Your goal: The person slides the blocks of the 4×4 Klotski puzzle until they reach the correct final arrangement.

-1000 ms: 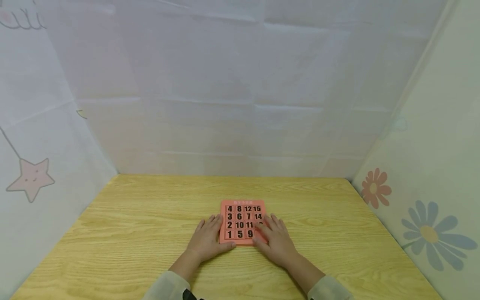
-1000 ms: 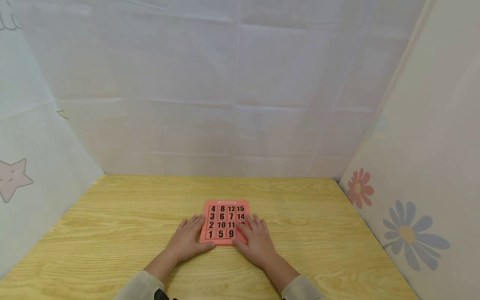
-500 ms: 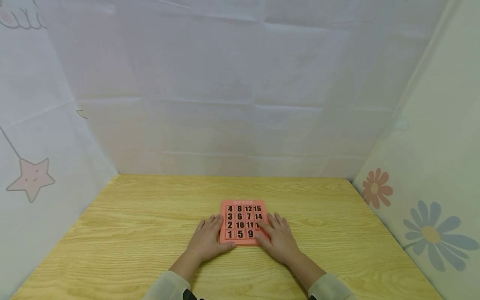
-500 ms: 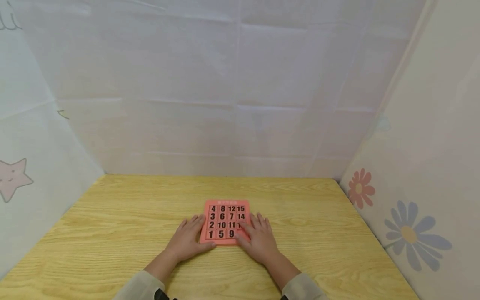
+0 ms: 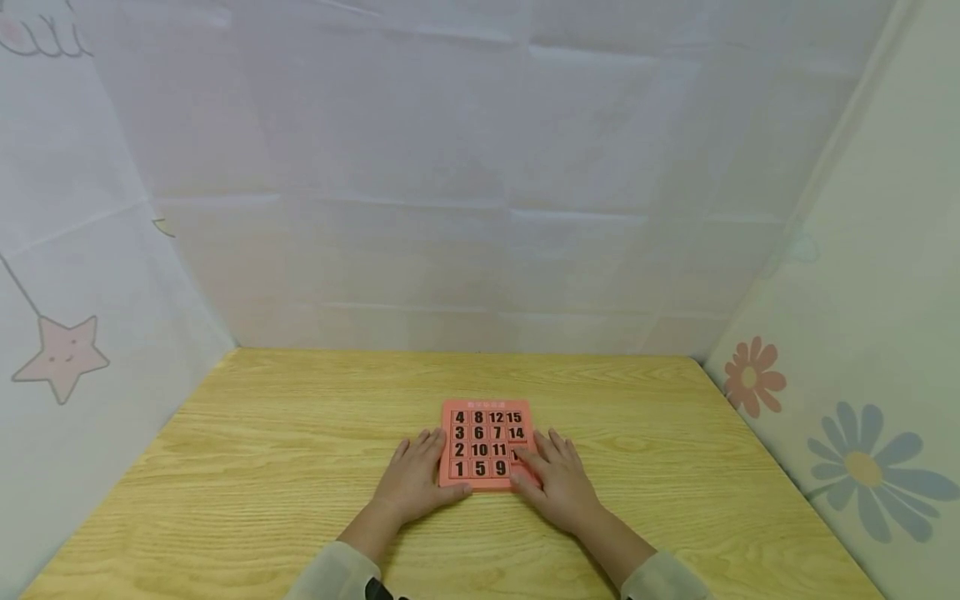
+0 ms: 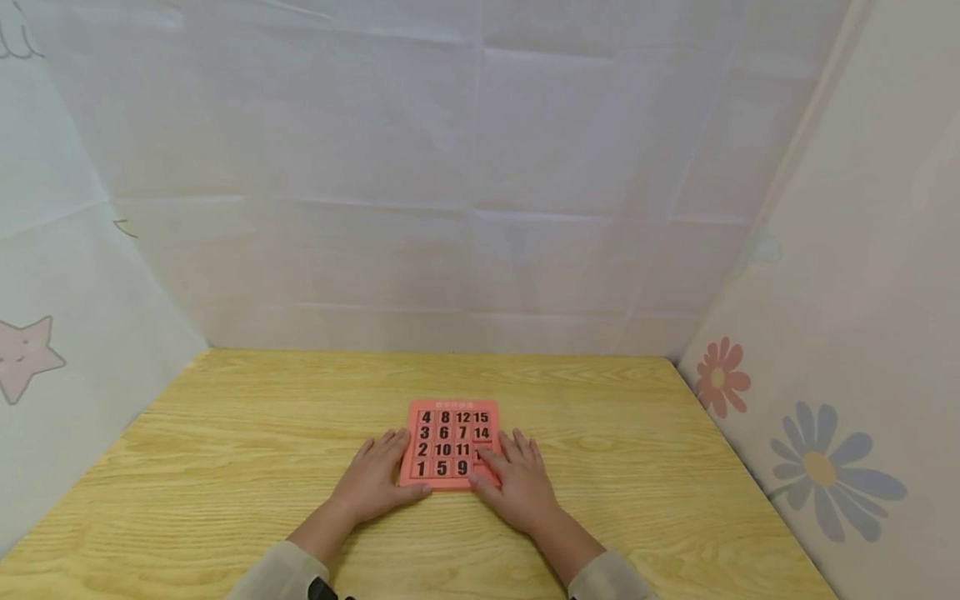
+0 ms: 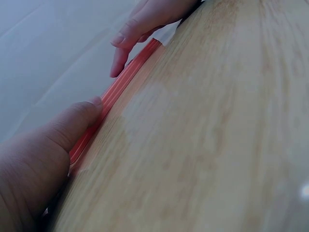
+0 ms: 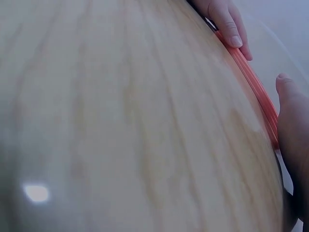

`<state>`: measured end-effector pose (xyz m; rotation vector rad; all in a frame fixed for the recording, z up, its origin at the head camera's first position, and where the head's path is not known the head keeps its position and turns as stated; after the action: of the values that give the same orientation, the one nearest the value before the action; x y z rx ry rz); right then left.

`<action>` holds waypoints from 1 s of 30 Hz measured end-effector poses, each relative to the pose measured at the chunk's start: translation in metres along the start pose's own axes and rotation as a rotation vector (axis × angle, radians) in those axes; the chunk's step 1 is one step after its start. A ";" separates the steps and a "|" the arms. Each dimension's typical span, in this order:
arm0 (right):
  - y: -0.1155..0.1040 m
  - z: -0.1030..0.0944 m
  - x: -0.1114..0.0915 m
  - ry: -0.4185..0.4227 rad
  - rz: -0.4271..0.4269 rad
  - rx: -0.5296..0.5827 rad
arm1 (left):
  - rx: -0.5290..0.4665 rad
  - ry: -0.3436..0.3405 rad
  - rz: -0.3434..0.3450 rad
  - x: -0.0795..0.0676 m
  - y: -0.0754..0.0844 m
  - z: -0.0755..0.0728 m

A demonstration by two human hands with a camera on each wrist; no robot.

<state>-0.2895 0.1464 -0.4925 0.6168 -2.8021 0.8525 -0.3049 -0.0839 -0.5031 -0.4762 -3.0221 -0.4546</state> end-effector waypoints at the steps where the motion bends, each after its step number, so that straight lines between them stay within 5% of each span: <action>1: 0.000 0.000 -0.001 -0.002 -0.001 -0.001 | 0.000 0.000 0.001 0.000 0.000 0.000; 30: -0.004 -0.001 -0.018 -0.031 -0.046 0.026 | 0.000 0.003 -0.009 -0.001 0.001 -0.002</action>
<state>-0.2716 0.1501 -0.4945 0.7018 -2.7967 0.8793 -0.3039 -0.0836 -0.5009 -0.4621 -3.0224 -0.4547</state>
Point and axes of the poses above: each hand's wrist, its own x-axis towards the middle knuckle, its own z-axis out of the palm, y = z × x, the point moved 6 cm from there along x, towards the middle knuckle, and after that the axes turned 9 degrees about x, right-handed, at the moved point
